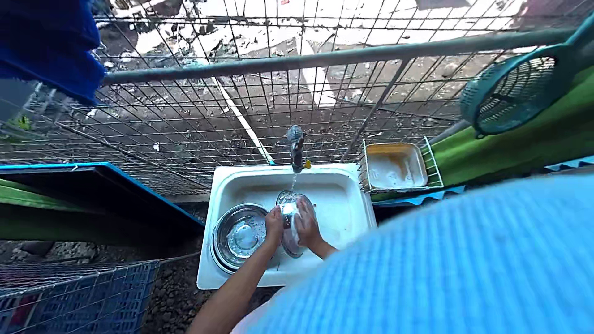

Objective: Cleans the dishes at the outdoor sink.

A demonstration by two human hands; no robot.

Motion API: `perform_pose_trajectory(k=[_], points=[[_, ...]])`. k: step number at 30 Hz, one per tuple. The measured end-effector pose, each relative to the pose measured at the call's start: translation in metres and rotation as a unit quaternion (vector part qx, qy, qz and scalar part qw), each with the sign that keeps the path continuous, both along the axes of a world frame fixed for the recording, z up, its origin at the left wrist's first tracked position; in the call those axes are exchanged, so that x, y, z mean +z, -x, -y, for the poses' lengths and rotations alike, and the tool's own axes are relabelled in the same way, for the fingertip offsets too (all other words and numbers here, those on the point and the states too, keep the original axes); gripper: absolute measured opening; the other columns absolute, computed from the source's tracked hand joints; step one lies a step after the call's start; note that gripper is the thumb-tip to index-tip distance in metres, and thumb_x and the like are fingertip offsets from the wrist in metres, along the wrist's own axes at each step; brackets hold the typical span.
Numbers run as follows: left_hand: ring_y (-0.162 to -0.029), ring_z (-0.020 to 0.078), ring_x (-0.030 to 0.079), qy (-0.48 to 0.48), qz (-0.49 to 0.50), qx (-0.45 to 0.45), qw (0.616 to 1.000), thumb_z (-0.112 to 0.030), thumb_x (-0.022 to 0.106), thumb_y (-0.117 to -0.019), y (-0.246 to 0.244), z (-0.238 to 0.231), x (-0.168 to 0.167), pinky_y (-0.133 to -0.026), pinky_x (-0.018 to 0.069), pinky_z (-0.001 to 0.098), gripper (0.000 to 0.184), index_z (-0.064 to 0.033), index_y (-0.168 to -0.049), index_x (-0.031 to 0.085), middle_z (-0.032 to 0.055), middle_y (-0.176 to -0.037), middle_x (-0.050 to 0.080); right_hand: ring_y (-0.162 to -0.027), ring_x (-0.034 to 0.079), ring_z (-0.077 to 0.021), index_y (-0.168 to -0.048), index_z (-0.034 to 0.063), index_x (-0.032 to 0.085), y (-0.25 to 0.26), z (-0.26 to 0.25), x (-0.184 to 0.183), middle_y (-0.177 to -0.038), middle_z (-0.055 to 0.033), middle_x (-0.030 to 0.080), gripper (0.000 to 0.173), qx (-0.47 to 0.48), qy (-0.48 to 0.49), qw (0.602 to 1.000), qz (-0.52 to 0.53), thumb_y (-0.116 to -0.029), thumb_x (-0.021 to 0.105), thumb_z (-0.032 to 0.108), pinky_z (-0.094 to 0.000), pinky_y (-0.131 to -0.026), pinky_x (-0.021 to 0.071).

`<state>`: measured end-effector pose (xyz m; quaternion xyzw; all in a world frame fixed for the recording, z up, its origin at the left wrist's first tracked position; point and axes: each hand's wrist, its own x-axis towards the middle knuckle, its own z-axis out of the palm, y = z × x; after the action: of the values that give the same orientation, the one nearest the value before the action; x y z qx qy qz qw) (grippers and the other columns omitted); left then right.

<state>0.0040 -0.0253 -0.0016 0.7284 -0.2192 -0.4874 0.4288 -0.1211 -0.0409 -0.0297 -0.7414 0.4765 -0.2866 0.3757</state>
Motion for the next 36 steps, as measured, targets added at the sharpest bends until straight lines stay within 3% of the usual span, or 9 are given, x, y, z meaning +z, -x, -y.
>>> perform_pose_trajectory(k=[2,4,8,14,20,25,27,32,36], points=[[-0.090,0.0313,0.063,0.029,0.020,-0.073,0.997,-0.015,0.037,-0.1117,0.016,0.006,0.010,-0.088,0.0507,0.0488,0.040,0.0156,-0.109,0.063,0.0266,-0.095,0.065,-0.143,0.047,-0.0418,-0.134,-0.0064,0.064,-0.006,0.043,0.037,-0.146,-0.0242,0.057,0.039,0.096,0.001,0.992,-0.081,-0.1026,0.049,0.012,-0.0565,-0.122,0.0308],[-0.078,0.0275,0.060,0.043,0.050,-0.147,0.987,-0.015,0.042,-0.1102,0.027,0.002,0.016,-0.079,0.0504,0.0465,0.037,0.0145,-0.102,0.062,0.0214,-0.083,0.062,-0.140,0.051,-0.0348,-0.140,-0.0008,0.061,0.000,0.096,0.052,-0.144,-0.0208,0.059,0.041,0.156,-0.149,0.969,-0.116,-0.1097,0.041,0.018,-0.0522,-0.120,0.0345],[-0.087,0.0246,0.070,0.051,0.058,-0.217,0.973,-0.020,0.072,-0.0956,0.034,-0.016,0.014,-0.087,0.0562,0.0452,0.031,0.0080,-0.109,0.068,0.0181,-0.092,0.072,-0.129,0.056,-0.0417,-0.130,-0.0108,0.061,0.035,0.142,-0.002,-0.136,-0.0316,0.059,0.051,0.073,-0.372,0.919,-0.109,-0.1139,0.034,0.030,-0.0553,-0.112,0.0394],[-0.089,0.0242,0.072,0.012,0.093,-0.234,0.968,-0.015,0.090,-0.0734,0.019,-0.016,0.003,-0.089,0.0572,0.0462,0.039,0.0051,-0.101,0.071,0.0158,-0.092,0.074,-0.126,0.059,-0.0381,-0.103,-0.0067,0.073,0.005,0.066,0.056,-0.117,-0.0248,0.069,0.044,0.255,-0.071,0.949,-0.171,-0.1055,0.052,0.032,-0.0508,-0.117,0.0361],[-0.069,0.0132,0.067,0.103,0.062,-0.246,0.962,-0.018,0.084,-0.0792,0.015,-0.044,-0.015,-0.071,0.0563,0.0363,0.027,0.0038,-0.091,0.072,0.0083,-0.074,0.070,-0.092,0.062,-0.0309,-0.104,-0.0138,0.067,0.055,0.119,-0.012,-0.101,-0.0267,0.067,0.038,0.015,-0.357,0.934,-0.027,-0.1068,0.056,0.023,-0.0486,-0.091,0.0489],[-0.082,0.0152,0.069,0.092,0.066,-0.184,0.976,-0.006,0.084,-0.0789,0.005,-0.030,-0.012,-0.083,0.0563,0.0372,0.024,0.0069,-0.094,0.072,0.0120,-0.085,0.073,-0.114,0.066,-0.0393,-0.104,-0.0048,0.073,-0.019,0.080,0.079,-0.109,-0.0245,0.072,0.056,0.290,-0.091,0.906,-0.296,-0.1089,0.043,0.042,-0.0565,-0.107,0.0444],[-0.089,0.0159,0.072,0.107,0.065,-0.162,0.979,-0.002,0.085,-0.0772,0.003,-0.023,-0.017,-0.089,0.0583,0.0372,0.026,0.0064,-0.098,0.072,0.0129,-0.091,0.075,-0.114,0.065,-0.0393,-0.103,-0.0030,0.074,-0.031,0.072,0.080,-0.106,-0.0226,0.073,0.051,0.335,-0.009,0.899,-0.281,-0.1072,0.048,0.041,-0.0561,-0.109,0.0411],[-0.070,0.0111,0.068,0.160,0.117,-0.134,0.971,-0.012,0.081,-0.0775,-0.004,-0.041,-0.048,-0.073,0.0573,0.0343,0.021,0.0063,-0.082,0.073,0.0102,-0.074,0.072,-0.116,0.062,-0.0444,-0.113,-0.0126,0.069,0.010,0.149,0.008,-0.118,-0.0328,0.066,0.047,0.086,-0.263,0.959,-0.062,-0.1052,0.059,0.033,-0.0594,-0.105,0.0446],[-0.074,0.0131,0.069,0.077,0.036,-0.144,0.986,-0.007,0.083,-0.0802,-0.011,-0.030,-0.032,-0.076,0.0585,0.0343,0.022,0.0069,-0.090,0.070,0.0105,-0.078,0.072,-0.122,0.060,-0.0441,-0.114,-0.0128,0.068,0.003,0.143,0.014,-0.124,-0.0325,0.065,0.047,0.063,-0.290,0.945,-0.138,-0.1046,0.059,0.033,-0.0591,-0.107,0.0440]])
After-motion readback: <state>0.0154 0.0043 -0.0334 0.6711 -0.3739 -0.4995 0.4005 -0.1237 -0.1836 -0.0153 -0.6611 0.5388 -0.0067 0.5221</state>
